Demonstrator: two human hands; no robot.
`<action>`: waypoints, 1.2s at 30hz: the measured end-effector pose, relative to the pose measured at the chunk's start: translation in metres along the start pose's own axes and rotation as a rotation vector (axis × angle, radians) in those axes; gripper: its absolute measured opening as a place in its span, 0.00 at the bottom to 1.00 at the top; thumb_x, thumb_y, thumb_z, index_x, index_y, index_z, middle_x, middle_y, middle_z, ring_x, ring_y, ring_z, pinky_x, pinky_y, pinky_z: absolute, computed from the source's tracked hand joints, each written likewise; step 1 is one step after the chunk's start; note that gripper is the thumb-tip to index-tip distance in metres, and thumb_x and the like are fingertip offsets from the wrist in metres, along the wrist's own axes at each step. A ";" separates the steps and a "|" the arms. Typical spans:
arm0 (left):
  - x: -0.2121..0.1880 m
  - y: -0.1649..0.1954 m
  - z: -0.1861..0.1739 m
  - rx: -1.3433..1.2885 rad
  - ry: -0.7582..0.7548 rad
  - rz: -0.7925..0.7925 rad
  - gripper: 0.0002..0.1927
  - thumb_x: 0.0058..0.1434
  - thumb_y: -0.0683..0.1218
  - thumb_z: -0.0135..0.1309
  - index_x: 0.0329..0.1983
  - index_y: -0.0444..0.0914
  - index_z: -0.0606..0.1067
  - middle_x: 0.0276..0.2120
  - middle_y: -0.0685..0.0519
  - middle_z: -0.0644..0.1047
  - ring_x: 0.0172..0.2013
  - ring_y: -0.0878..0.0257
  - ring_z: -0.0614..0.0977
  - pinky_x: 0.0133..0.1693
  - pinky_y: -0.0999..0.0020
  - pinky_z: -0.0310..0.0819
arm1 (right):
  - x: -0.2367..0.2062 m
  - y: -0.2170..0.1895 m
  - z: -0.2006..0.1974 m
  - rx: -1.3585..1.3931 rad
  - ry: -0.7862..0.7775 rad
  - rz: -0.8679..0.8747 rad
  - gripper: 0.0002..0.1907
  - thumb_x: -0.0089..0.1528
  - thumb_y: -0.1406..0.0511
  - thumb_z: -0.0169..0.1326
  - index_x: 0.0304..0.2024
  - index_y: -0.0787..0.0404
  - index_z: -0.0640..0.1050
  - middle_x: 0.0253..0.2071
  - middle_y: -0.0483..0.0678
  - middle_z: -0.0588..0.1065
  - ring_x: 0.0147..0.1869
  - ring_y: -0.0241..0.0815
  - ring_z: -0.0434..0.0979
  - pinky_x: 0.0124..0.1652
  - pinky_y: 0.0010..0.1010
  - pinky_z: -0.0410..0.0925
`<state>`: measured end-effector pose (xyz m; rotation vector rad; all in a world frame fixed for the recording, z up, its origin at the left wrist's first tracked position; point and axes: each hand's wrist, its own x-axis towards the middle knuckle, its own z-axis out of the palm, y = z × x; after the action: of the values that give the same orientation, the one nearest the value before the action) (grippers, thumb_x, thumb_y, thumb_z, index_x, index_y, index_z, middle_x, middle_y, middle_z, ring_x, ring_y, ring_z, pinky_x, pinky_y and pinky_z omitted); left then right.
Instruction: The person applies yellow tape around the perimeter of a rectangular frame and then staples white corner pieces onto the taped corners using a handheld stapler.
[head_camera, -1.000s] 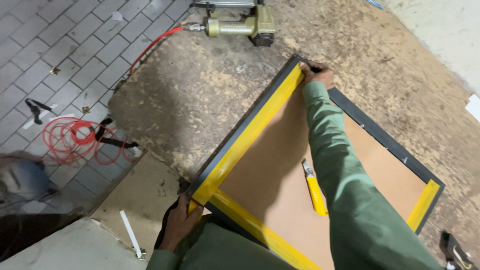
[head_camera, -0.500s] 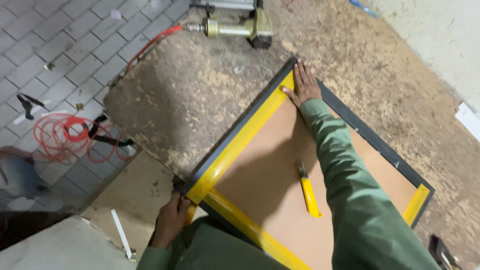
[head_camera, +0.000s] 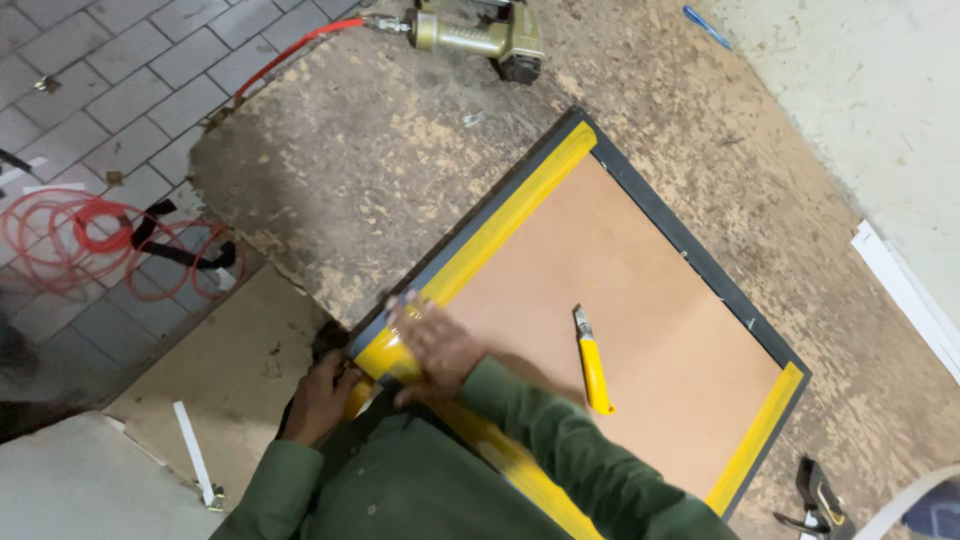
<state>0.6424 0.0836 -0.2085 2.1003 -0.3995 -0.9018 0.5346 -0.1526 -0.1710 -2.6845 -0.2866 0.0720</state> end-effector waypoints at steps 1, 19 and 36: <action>0.000 0.001 -0.001 0.037 0.027 0.062 0.21 0.64 0.52 0.53 0.56 0.36 0.73 0.48 0.37 0.81 0.51 0.40 0.82 0.48 0.51 0.76 | 0.002 -0.019 0.006 0.007 -0.019 -0.057 0.64 0.53 0.29 0.50 0.76 0.66 0.57 0.80 0.59 0.52 0.85 0.63 0.44 0.78 0.51 0.46; -0.004 -0.015 -0.008 -0.017 -0.070 0.028 0.24 0.64 0.56 0.54 0.57 0.38 0.74 0.51 0.42 0.80 0.53 0.48 0.81 0.51 0.54 0.75 | -0.033 0.176 -0.092 -0.254 -0.025 0.125 0.50 0.62 0.41 0.54 0.76 0.61 0.55 0.79 0.56 0.54 0.82 0.52 0.50 0.75 0.50 0.45; -0.012 -0.023 0.005 -0.011 0.054 0.015 0.28 0.62 0.60 0.56 0.58 0.37 0.76 0.51 0.40 0.81 0.53 0.46 0.82 0.51 0.56 0.76 | 0.041 0.248 -0.181 -0.082 0.251 0.885 0.46 0.68 0.37 0.34 0.79 0.56 0.49 0.83 0.47 0.40 0.86 0.47 0.33 0.76 0.49 0.32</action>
<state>0.6301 0.1023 -0.2229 2.1041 -0.3811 -0.8355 0.6391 -0.4387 -0.1149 -2.6425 0.9922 -0.0145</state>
